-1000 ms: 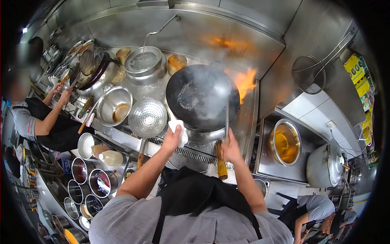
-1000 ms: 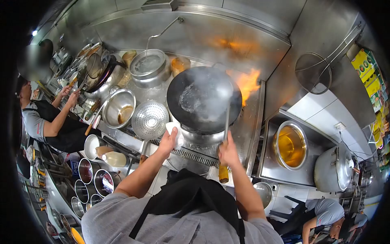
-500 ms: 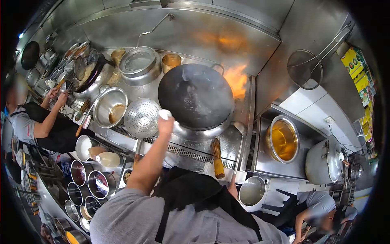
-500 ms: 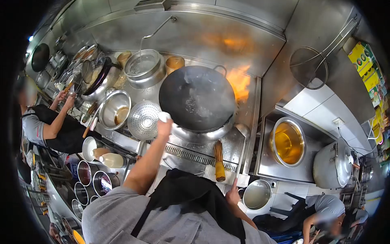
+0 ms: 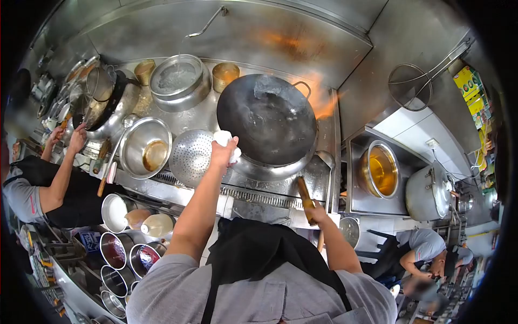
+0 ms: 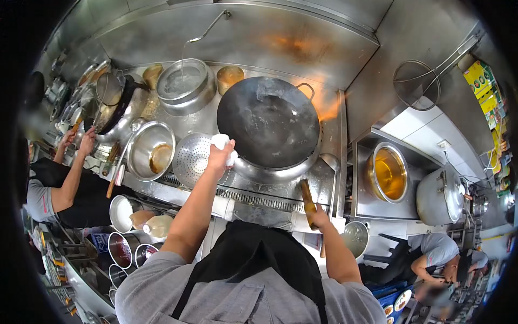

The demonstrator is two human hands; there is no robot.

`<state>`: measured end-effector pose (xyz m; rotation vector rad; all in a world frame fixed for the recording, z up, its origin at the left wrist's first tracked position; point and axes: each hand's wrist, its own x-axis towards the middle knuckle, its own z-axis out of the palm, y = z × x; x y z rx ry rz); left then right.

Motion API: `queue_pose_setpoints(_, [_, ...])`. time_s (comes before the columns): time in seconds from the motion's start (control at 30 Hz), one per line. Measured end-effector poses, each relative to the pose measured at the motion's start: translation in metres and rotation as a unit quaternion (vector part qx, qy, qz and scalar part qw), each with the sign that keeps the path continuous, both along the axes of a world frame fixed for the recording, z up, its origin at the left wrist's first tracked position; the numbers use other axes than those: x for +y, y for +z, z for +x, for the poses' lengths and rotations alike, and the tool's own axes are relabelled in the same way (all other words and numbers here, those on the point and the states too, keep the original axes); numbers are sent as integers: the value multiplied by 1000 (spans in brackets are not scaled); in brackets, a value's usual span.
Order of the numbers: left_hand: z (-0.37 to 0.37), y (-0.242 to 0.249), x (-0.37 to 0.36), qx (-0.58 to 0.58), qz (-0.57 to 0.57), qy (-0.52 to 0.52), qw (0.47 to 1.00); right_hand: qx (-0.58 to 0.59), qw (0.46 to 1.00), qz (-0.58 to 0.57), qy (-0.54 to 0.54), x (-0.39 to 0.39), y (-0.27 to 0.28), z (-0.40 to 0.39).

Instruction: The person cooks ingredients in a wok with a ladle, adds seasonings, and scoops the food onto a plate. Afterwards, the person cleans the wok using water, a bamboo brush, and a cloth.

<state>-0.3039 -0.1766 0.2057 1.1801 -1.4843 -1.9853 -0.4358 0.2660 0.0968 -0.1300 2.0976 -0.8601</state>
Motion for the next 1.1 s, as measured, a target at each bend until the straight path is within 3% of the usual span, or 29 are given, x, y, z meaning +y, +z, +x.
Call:
queue_pose_setpoints(0.03, [-2, -1, 1, 12, 24, -23, 999, -129, 975, -144, -113, 9, 6, -6])
queue_pose_setpoints(0.07, [-4, 9, 10, 6, 29, 31, 999, -141, 962, -155, -177, 0, 67, 13])
queue_pose_setpoints(0.1, [-6, -6, 12, 6, 39, 31, 999, -78, 955, -207, -195, -2, 93, 26])
queue_pose_setpoints(0.13, [-12, -30, 11, -4, -58, 66, 996, -29, 953, -227, -197, -7, 120, 30])
queue_pose_setpoints(0.17, [-19, -48, 6, -15, -157, 104, 982, 35, 958, -242, -152, -16, 148, 26])
queue_pose_setpoints(0.2, [-22, -57, 3, -51, -132, 71, 987, 275, 937, -215, 5, -3, 119, -15])
queue_pose_setpoints(0.23, [-21, -50, 4, -50, -131, 77, 987, 274, 935, -219, 56, -34, 171, -20])
queue_pose_setpoints(0.27, [-18, -33, 10, -86, -130, 78, 985, 245, 955, -132, 105, -59, 206, -35])
queue_pose_setpoints(0.3, [-16, -21, 14, -121, -129, 80, 981, 291, 933, -42, 209, -96, 250, -37])
queue_pose_setpoints(0.33, [-14, -18, 13, -119, -128, 70, 982, 322, 894, 11, 311, -125, 256, -54])
queue_pose_setpoints(0.37, [-12, -19, 13, -119, -129, 81, 981, 351, 840, 63, 408, -151, 259, -68])
queue_pose_setpoints(0.43, [-11, -19, 9, -172, -149, 28, 973, 309, 799, 145, 494, -216, 231, -79])
queue_pose_setpoints(0.5, [-8, -13, 11, -187, -188, 30, 964, 366, 806, 81, 457, -279, 180, -90])
queue_pose_setpoints(0.6, [-10, -8, 9, -186, -182, 32, 965, 372, 889, 15, 267, -382, 141, -114])
queue_pose_setpoints(0.63, [-14, -9, 10, -178, -185, 35, 966, 368, 911, -30, 182, -395, 128, -112])
queue_pose_setpoints(0.7, [-12, -23, 8, -148, -171, 50, 973, 276, 945, -118, 131, -389, 110, -70])
queue_pose_setpoints(0.77, [-11, -10, 12, -161, -181, 44, 969, 347, 878, -204, 261, -346, 84, -54])
queue_pose_setpoints(0.83, [-12, -15, 16, -151, -195, 51, 968, 261, 871, -125, 397, -279, 144, -55])
queue_pose_setpoints(0.9, [-12, -8, 14, -142, -188, 48, 971, 250, 841, 47, 477, -235, 185, -84])
queue_pose_setpoints(0.97, [-11, -8, 15, -145, -185, 48, 971, 328, 791, 162, 490, -233, 171, -131])
queue_pose_setpoints(1.1, [-16, -34, 3, -87, -139, 29, 986, 400, 856, 132, 298, -356, 154, -164])
